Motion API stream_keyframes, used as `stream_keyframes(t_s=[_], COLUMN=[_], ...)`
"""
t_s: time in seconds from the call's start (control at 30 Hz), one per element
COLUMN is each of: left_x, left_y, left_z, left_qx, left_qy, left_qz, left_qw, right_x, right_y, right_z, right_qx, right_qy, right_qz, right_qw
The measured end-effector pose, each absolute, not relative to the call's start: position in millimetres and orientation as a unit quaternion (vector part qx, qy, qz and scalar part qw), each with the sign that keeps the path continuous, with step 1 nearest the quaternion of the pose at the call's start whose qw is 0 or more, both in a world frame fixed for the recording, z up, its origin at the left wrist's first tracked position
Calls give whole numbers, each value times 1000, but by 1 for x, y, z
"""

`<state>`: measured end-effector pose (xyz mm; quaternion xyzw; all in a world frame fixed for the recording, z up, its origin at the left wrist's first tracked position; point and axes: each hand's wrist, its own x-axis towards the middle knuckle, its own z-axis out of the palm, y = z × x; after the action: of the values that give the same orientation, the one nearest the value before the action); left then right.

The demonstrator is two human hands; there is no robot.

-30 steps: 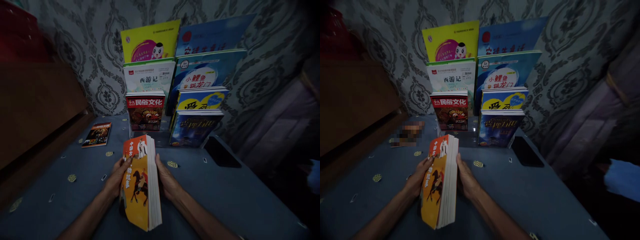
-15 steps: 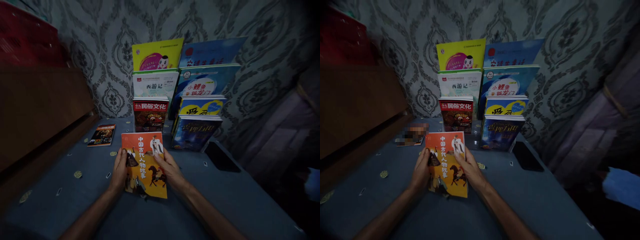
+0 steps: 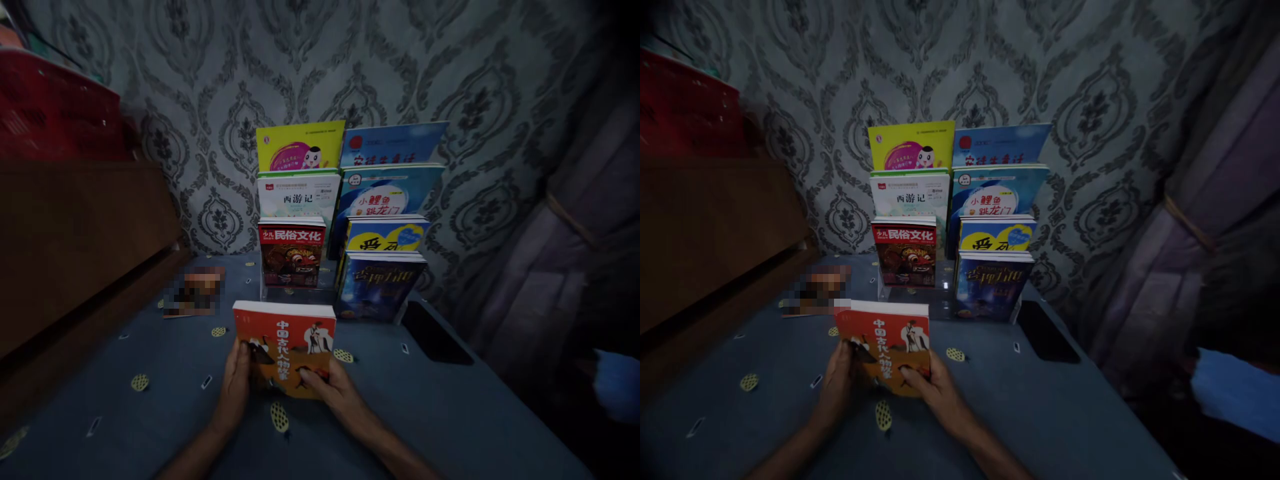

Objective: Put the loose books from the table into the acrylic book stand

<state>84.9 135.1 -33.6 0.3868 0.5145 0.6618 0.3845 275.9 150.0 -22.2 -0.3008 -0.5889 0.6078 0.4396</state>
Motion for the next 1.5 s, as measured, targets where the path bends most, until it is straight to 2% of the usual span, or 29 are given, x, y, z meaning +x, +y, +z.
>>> stream_keyframes(t_s=[0.23,0.4,0.53,0.6,0.73,0.87,0.97,1.03,1.13,1.33,1.5], left_x=[85,89,81,72,49,46,67,89,118,141,136], left_y=[135,135,143,151,166,166,151,137,120,116,125], left_z=[-20,-5,-10,-15,-15,1,14,18,19,29,50], left_qx=[381,378,365,398,546,611,705,762,802,788,796], left_qy=[515,512,516,543,630,675,689,646,597,609,595], left_qz=[643,637,580,531,411,326,152,51,0,-87,-105], left_qw=[420,436,514,514,369,254,77,4,-14,-13,2], right_x=[275,272,274,276,280,289,299,303,306,304,304], right_y=[152,148,157,164,173,181,189,194,196,191,192], right_z=[-29,-17,-14,-20,-33,-37,-39,-42,-46,-46,-42], right_qx=[-330,-343,-370,-385,-424,-471,-485,-490,-490,-483,-485], right_qy=[-594,-562,-498,-482,-498,-559,-568,-565,-578,-615,-610], right_qz=[578,568,583,587,575,491,441,421,390,364,355], right_qw=[452,493,525,524,491,474,497,514,523,505,517])
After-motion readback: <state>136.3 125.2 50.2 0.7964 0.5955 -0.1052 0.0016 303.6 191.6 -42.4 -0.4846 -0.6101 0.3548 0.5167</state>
